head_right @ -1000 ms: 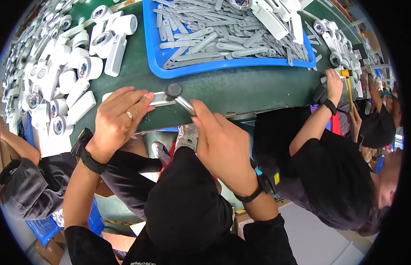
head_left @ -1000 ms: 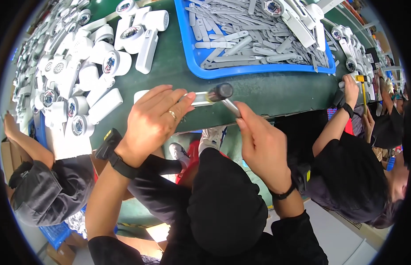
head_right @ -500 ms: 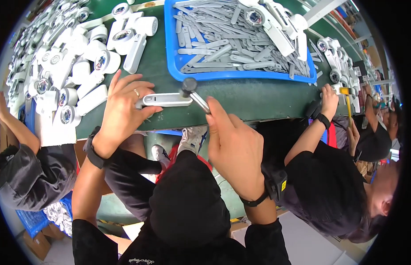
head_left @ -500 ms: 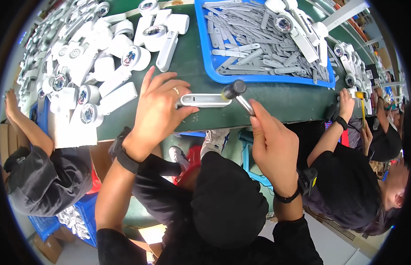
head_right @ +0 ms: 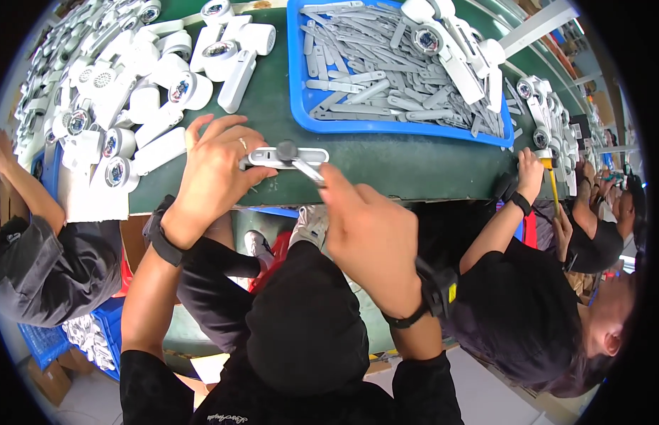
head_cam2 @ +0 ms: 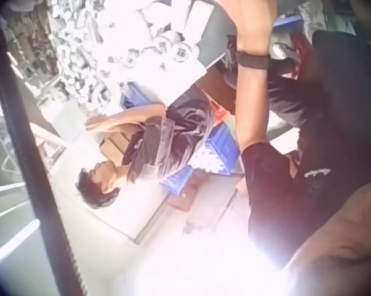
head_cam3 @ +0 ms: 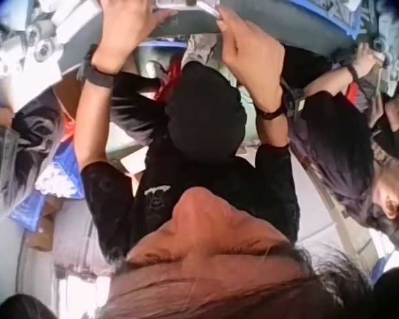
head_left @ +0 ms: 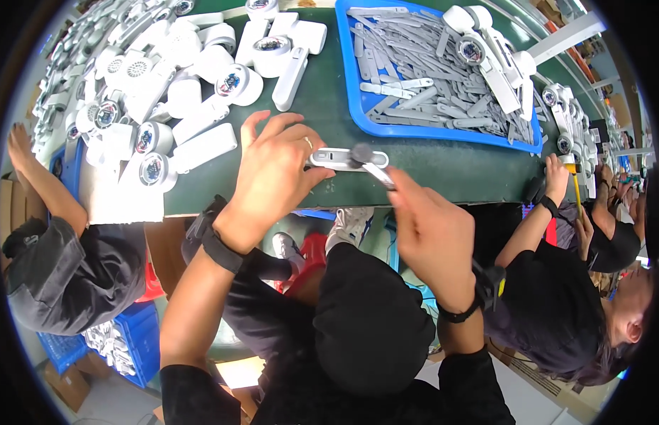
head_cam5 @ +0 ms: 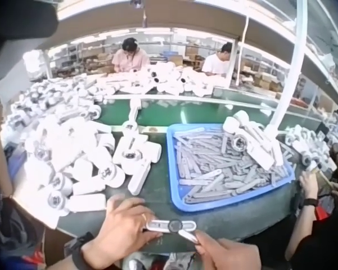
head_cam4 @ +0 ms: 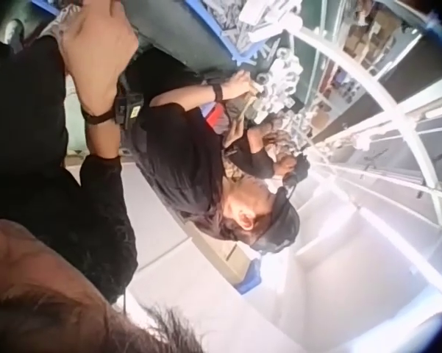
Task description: The person assembles a handheld fan by fitting a grey plastic strip into a white housing and tapping it with a mallet. They then attach a fan component to the housing, tap the joint again, and set the completed unit aside.
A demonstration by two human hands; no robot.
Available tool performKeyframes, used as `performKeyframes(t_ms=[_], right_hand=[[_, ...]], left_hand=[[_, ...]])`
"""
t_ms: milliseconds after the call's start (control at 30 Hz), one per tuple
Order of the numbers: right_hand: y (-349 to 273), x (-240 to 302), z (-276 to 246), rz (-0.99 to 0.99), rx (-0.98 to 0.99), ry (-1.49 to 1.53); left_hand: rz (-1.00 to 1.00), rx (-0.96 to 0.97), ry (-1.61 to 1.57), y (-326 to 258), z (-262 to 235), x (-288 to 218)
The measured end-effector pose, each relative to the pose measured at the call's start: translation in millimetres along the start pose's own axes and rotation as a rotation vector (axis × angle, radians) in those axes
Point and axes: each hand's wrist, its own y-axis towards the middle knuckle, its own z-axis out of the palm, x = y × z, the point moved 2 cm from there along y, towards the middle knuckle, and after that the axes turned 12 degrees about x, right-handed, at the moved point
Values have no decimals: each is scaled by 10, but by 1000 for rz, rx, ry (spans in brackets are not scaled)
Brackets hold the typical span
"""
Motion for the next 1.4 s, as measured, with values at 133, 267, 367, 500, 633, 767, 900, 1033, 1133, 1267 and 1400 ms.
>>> performKeyframes(t_ms=[133,267,367,500,633,767,900,1033,1133,1267,1400], right_hand=[[-18,-258,93,27,-146,95],[52,-185,22,18,-135,173],[177,-174,158,-66,-178,271],[345,-288,451,-83,-124,327],[375,-391,325,-116,-40,468],[362,-527,394,80,132,891],[406,-470,390,396,312,1116],[374,-598,333,395,250,1126],[318,-652,204,371,156,1113],[215,-902,-11,284,81,1246],[307,-1206,-71,222,41,1311]], left_hand=[[18,-4,-21,35,7,-44],[26,-8,-21,18,-5,0],[38,-9,-11,-14,-27,-3],[111,-25,-83,7,-31,-4],[106,10,-406,-153,-209,8],[54,57,-528,-396,-217,-19],[-54,42,-262,-336,-109,-31],[-264,378,-528,14,-191,123],[-56,264,-216,223,-313,208],[23,248,-129,346,-368,91],[-11,142,-132,447,-573,-82]])
